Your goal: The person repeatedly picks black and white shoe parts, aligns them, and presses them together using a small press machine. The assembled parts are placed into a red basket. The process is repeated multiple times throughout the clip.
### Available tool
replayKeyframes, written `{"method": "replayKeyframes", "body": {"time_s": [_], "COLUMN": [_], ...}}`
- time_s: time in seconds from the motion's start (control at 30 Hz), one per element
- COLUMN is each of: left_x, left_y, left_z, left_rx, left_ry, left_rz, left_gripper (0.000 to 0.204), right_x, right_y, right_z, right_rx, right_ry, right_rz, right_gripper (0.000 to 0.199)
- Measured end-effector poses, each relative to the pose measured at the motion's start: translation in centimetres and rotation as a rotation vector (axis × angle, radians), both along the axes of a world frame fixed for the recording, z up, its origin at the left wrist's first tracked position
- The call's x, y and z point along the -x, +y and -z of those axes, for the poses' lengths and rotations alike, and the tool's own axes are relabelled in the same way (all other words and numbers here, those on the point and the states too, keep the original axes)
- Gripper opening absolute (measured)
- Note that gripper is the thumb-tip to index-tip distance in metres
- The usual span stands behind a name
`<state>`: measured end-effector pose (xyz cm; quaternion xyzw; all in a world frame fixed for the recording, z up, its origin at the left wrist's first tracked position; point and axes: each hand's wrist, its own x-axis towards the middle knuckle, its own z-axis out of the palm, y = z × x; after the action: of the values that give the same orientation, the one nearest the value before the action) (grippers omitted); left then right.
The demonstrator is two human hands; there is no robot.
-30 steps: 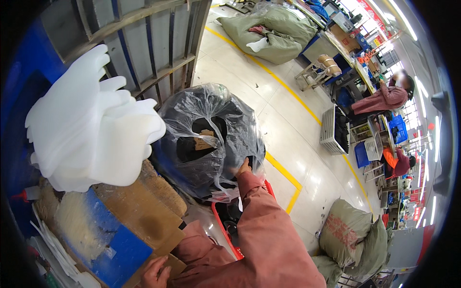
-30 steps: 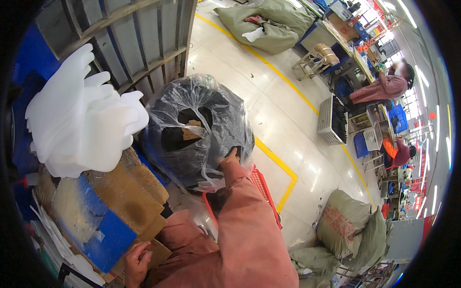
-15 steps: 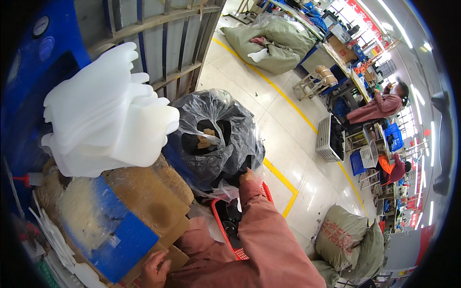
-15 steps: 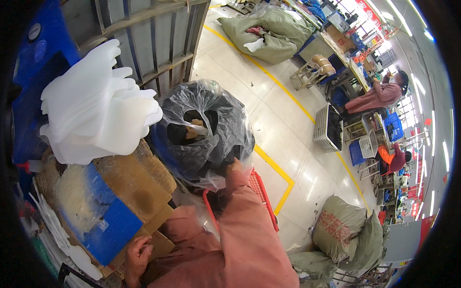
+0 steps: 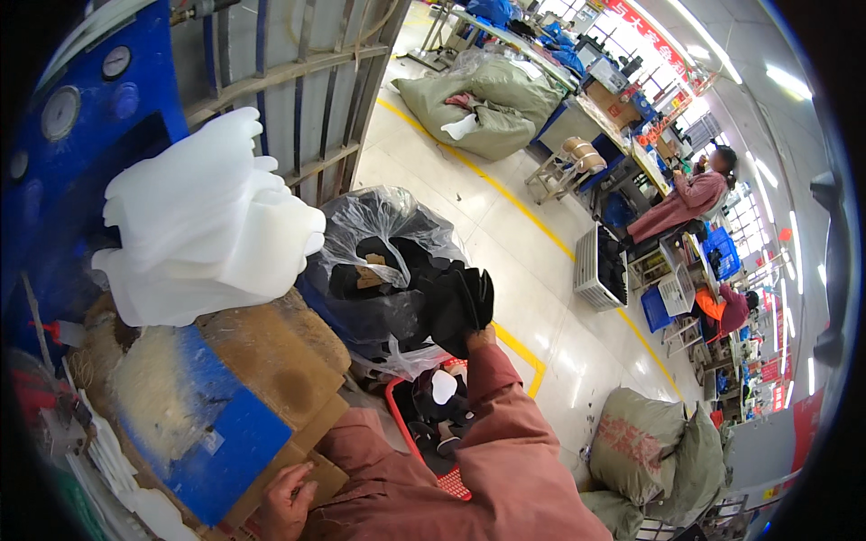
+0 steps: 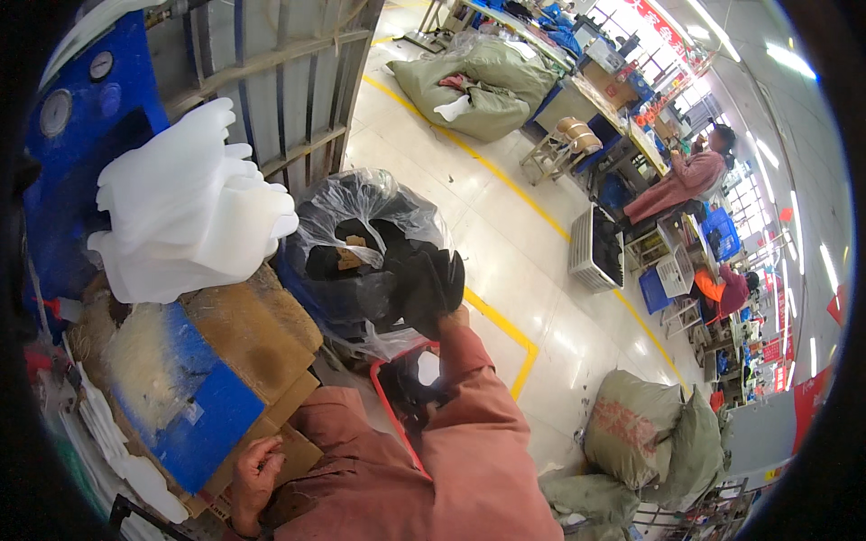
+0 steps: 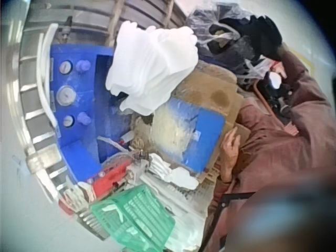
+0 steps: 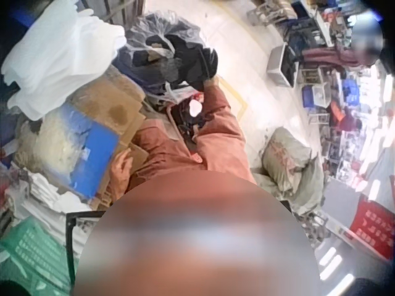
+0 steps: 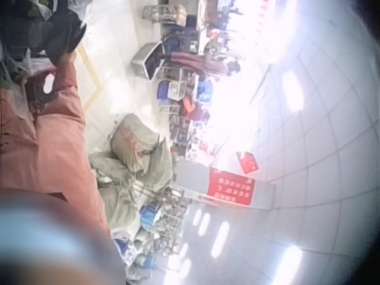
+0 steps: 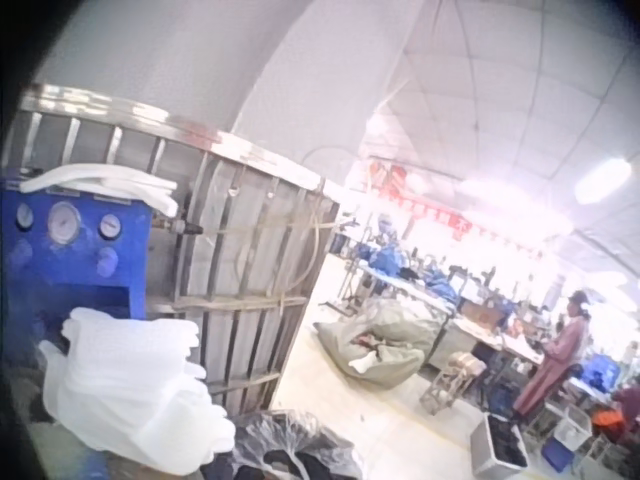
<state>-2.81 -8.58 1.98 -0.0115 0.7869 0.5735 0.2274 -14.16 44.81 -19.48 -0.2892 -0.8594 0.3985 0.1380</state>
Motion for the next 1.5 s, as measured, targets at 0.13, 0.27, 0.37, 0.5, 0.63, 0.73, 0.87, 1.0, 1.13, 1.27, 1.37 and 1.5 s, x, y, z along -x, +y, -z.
{"method": "replayKeyframes", "body": {"time_s": [0.13,0.27,0.37,0.5,0.63,0.73,0.87,1.0,1.13,1.27,1.37,1.5], "left_x": [-0.5,-1.6,-2.1,-3.4,-4.7,-5.7,-5.9,-5.0,-1.5,5.1,9.4,13.2], "left_y": [-0.6,-1.3,-1.9,-3.2,-5.0,-5.5,-5.7,-6.4,-6.9,-6.7,-6.1,-5.7], "left_z": [-0.1,-0.3,-0.3,-0.4,-0.4,-0.1,0.3,-0.7,-2.8,-4.3,-4.2,-2.5], "left_rx": [0.028,0.086,0.046,-0.036,-0.056,-0.09,-0.135,-0.118,-0.043,0.117,0.264,0.319], "left_ry": [-0.042,0.208,0.195,0.15,0.075,0.138,0.202,0.147,0.402,0.573,0.527,0.401], "left_rz": [0.027,0.114,0.085,0.0,0.02,-0.045,-0.077,-0.081,-0.151,-0.213,-0.233,-0.253], "left_gripper": [0.03,0.034,0.034,0.033,0.036,0.034,0.033,0.035,0.041,0.048,0.054,0.061], "right_x": [-0.2,2.6,4.4,3.9,1.5,0.5,-0.2,-0.8,-0.3,0.0,-0.3,-0.6], "right_y": [-1.3,-7.5,-14.1,-24.2,-29.7,-29.4,-27.3,-25.8,-25.4,-27.1,-29.1,-30.3], "right_z": [-5.0,-12.0,-16.1,-17.3,-15.8,-14.8,-14.3,-14.5,-13.9,-11.9,-11.1,-11.6], "right_rx": [0.007,0.306,0.511,0.671,0.678,0.691,0.735,0.859,0.95,1.138,1.231,1.221], "right_ry": [0.089,0.197,0.253,0.154,-0.008,-0.047,-0.08,-0.088,-0.04,0.041,0.036,-0.129], "right_rz": [-0.082,-0.211,-0.333,-0.533,-0.601,-0.544,-0.524,-0.376,-0.311,-0.335,-0.338,-0.356], "right_gripper": [0.034,0.036,0.037,0.039,0.041,0.045,0.04,0.045,0.034,0.021,0.018,0.025]}}
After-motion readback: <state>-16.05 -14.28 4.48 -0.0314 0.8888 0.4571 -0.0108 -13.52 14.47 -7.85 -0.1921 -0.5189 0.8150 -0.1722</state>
